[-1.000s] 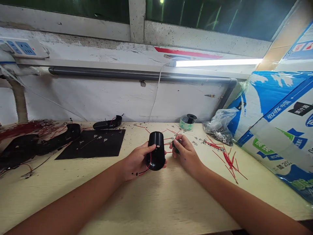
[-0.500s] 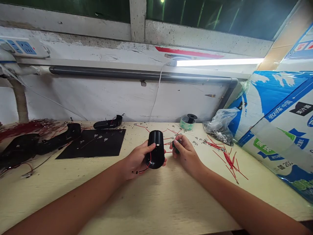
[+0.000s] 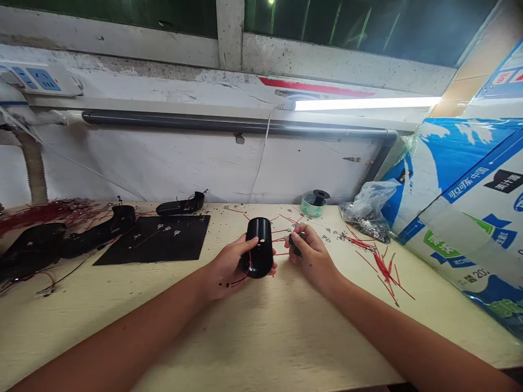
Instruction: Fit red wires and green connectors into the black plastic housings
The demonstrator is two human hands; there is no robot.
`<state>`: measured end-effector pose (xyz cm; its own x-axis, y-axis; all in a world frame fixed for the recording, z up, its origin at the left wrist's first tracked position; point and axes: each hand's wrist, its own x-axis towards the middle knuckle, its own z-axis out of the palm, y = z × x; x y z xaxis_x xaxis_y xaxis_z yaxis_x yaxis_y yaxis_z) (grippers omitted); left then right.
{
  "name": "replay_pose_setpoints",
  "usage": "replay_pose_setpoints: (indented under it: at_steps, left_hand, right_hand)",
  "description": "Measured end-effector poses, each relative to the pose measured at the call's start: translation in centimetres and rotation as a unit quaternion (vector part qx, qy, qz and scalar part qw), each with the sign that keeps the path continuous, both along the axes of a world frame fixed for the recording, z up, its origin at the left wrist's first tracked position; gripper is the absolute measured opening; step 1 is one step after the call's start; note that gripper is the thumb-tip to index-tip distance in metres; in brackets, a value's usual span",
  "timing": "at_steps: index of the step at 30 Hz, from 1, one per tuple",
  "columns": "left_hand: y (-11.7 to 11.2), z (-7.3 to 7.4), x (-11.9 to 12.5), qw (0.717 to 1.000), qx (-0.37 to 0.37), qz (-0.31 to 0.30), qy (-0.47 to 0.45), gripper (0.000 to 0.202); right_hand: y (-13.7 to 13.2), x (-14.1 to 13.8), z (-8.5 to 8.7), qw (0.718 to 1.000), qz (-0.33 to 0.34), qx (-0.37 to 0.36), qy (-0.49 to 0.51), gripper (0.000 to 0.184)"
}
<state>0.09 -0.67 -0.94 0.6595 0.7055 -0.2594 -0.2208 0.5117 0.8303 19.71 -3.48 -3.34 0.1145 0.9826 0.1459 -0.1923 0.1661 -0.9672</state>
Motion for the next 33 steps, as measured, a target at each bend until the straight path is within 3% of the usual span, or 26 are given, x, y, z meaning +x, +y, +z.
replay_pose_setpoints:
  at_steps: [6, 17, 27, 33]
  left_hand:
    - [-0.1, 0.6, 0.1, 0.999, -0.052, -0.009, -0.001, 0.038]
    - [0.3, -0.5, 0.0, 1.0, 0.001, -0.003, -0.009, 0.036]
    - [0.0, -0.1, 0.1, 1.0, 0.016, 0.0, 0.003, 0.033]
    - [0.0, 0.3, 0.1, 0.999, -0.018, 0.023, 0.027, 0.034]
  right_hand:
    - [-0.1, -0.1, 0.2, 1.0, -0.001, -0.006, 0.015, 0.037]
    - [-0.1, 0.0, 0.1, 1.0, -0.001, -0.009, 0.003, 0.038]
    - [-0.2, 0.1, 0.0, 1.0, -0.006, -0.016, -0.012, 0.039]
    - [0.1, 0.4, 0.0, 1.0, -0.008, -0.004, -0.023, 0.036]
